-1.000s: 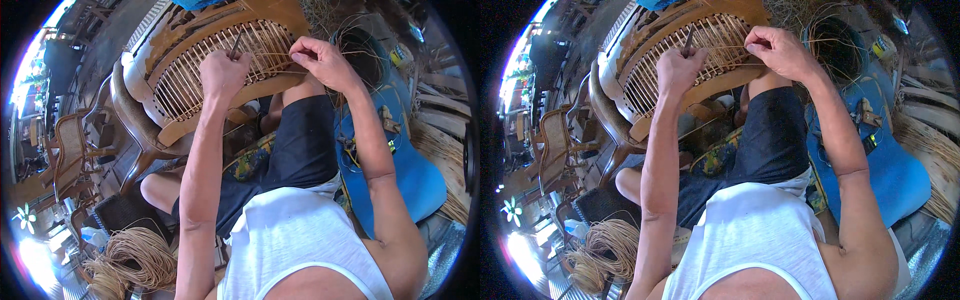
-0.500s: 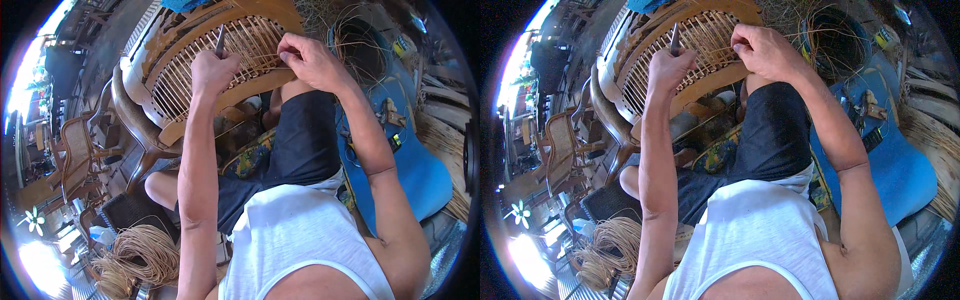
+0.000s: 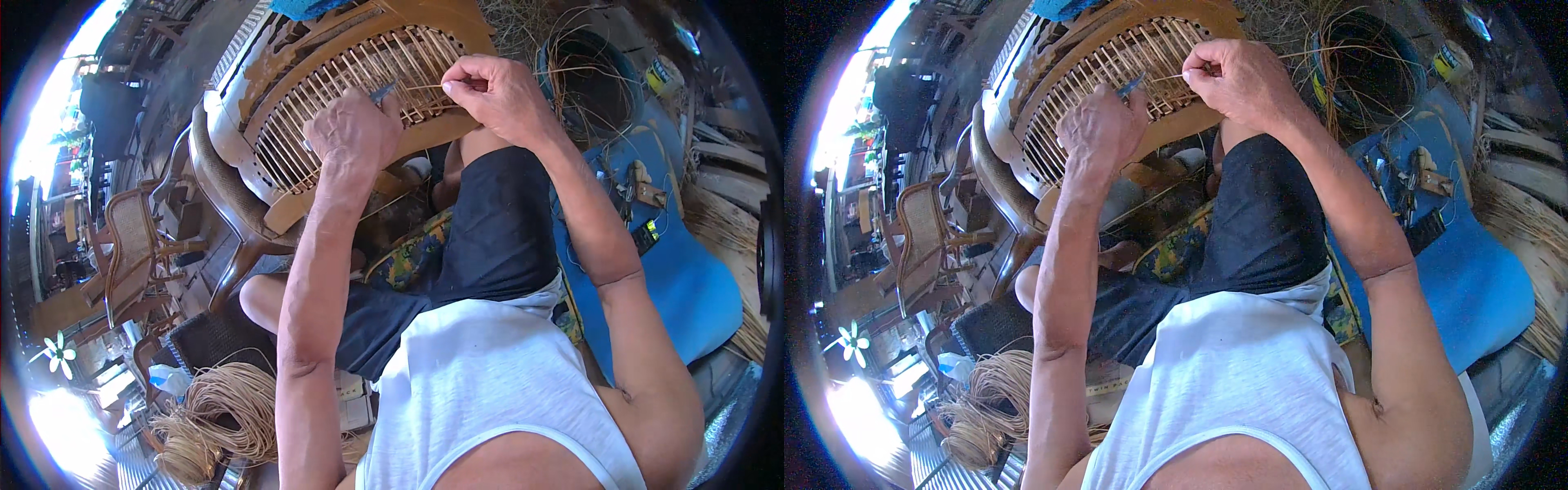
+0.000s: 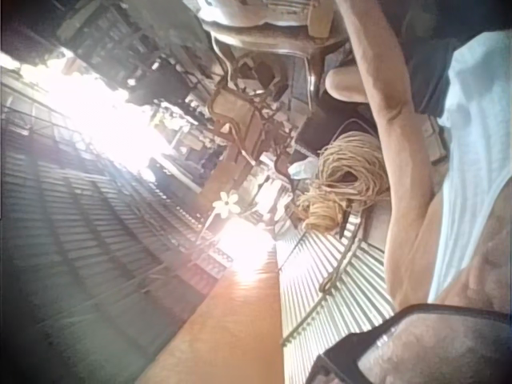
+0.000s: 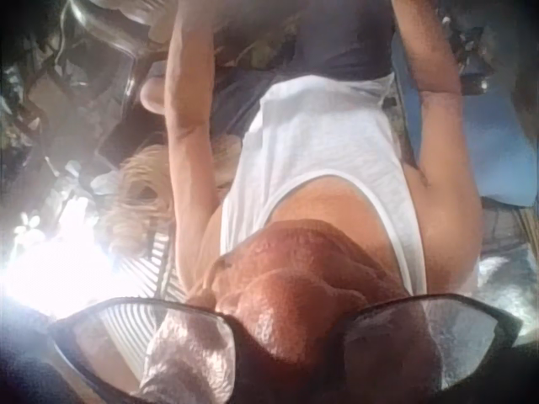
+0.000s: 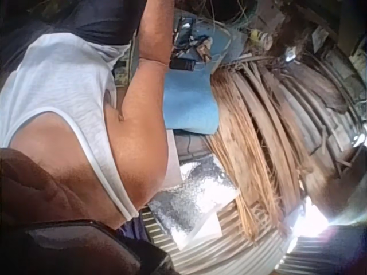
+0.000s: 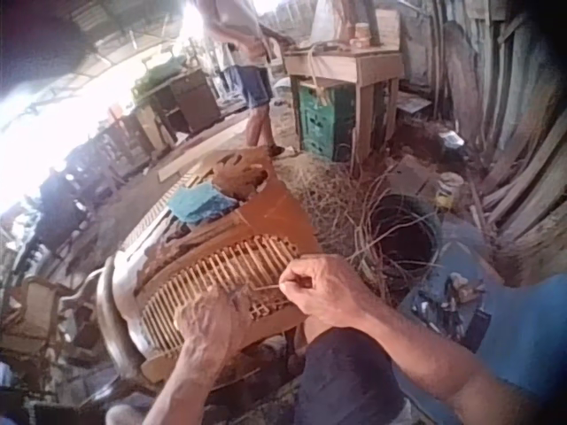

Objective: The person weaves rattan strips into a chair back, using a small tool to guide the strips and cutting them with scissors.

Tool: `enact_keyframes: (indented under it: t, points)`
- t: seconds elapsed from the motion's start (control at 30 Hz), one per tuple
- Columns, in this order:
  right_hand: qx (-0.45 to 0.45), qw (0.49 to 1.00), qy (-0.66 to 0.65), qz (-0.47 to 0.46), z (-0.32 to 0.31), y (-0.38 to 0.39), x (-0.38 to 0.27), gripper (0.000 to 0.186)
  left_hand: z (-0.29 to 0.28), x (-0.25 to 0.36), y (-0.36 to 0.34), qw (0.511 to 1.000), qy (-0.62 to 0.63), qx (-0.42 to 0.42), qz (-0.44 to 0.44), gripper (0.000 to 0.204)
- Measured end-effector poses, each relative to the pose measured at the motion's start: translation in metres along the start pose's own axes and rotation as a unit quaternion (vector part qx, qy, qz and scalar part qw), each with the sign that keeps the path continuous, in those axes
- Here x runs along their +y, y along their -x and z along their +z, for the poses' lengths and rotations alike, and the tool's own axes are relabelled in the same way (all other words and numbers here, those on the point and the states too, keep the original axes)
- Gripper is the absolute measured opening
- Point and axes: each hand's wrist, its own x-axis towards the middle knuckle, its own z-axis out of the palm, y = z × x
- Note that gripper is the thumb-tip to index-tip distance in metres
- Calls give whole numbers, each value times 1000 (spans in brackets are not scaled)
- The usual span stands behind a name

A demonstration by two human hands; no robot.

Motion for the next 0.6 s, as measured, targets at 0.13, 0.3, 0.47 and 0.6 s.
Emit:
enact_keyframes:
  t: [0.13, 0.3, 0.47, 0.6]
  points:
    - [0, 1000, 4, -12, -3, -2, 4, 18, -8, -4, -2, 997, -64, -36, 11, 72]
    - [2, 1000, 16, 0, -4, 0, -5, 16, -12, -2, -6, 987, -151, -54, 6, 69]
    - [10, 1000, 25, -5, -6, 0, -2, 16, -12, 2, -7, 979, -192, -30, 64, 69]
    - [8, 1000, 7, -9, -10, 1, -1, 16, -16, -4, -8, 983, -166, -6, 78, 72]
